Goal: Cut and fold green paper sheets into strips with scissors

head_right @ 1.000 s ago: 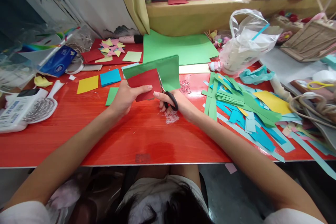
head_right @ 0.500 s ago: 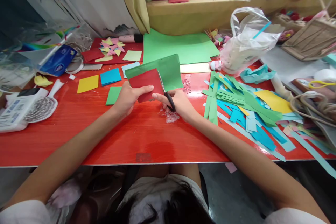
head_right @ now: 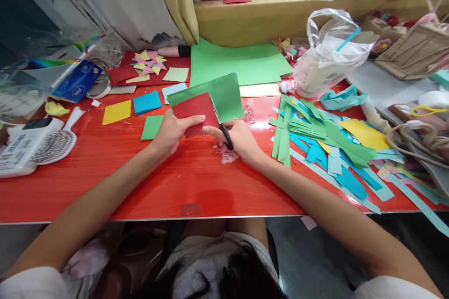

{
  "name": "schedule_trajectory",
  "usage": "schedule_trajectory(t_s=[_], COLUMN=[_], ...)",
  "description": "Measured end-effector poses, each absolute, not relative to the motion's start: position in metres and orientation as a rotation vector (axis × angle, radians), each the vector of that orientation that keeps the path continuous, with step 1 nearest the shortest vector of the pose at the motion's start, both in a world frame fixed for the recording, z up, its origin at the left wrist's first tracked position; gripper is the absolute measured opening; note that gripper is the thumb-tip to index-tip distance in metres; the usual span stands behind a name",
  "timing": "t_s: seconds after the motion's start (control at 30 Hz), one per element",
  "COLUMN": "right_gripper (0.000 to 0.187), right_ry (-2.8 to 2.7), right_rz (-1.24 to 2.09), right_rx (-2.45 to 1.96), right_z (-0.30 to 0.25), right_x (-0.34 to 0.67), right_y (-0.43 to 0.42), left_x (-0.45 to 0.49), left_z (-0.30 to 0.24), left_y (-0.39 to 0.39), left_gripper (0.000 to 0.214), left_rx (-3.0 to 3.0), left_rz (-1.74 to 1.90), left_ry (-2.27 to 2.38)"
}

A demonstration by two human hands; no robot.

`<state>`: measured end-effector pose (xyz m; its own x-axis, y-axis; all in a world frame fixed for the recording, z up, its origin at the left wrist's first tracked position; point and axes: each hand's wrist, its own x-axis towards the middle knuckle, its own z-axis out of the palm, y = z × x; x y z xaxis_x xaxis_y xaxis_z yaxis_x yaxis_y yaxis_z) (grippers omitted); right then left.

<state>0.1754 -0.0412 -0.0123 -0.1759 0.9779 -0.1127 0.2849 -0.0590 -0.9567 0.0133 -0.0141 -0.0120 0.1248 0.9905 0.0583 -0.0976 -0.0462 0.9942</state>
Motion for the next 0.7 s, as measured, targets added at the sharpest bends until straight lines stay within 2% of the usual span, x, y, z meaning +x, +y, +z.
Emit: schedule_trajectory(t_s=[0.27, 0.7], right_gripper=[0.057, 0.057], right_ry=[-1.496, -1.545], right_rz=[1.419, 1.247], right_rx=[-1.323, -1.406], right_z=[-0.0124, -0.0146], right_x=[0.1759, 0.1768], right_y=[-0.0408, -0.0421], left_x=[0.0121, 0.0135], left_z=[-0.0144, -0.0185], left_y=[-0.0135, -0.0121], left_gripper=[0.022, 0.024], left_rx=[1.261, 1.233], left_rz=[1.178, 1.193], left_ry=[1.085, 1.073])
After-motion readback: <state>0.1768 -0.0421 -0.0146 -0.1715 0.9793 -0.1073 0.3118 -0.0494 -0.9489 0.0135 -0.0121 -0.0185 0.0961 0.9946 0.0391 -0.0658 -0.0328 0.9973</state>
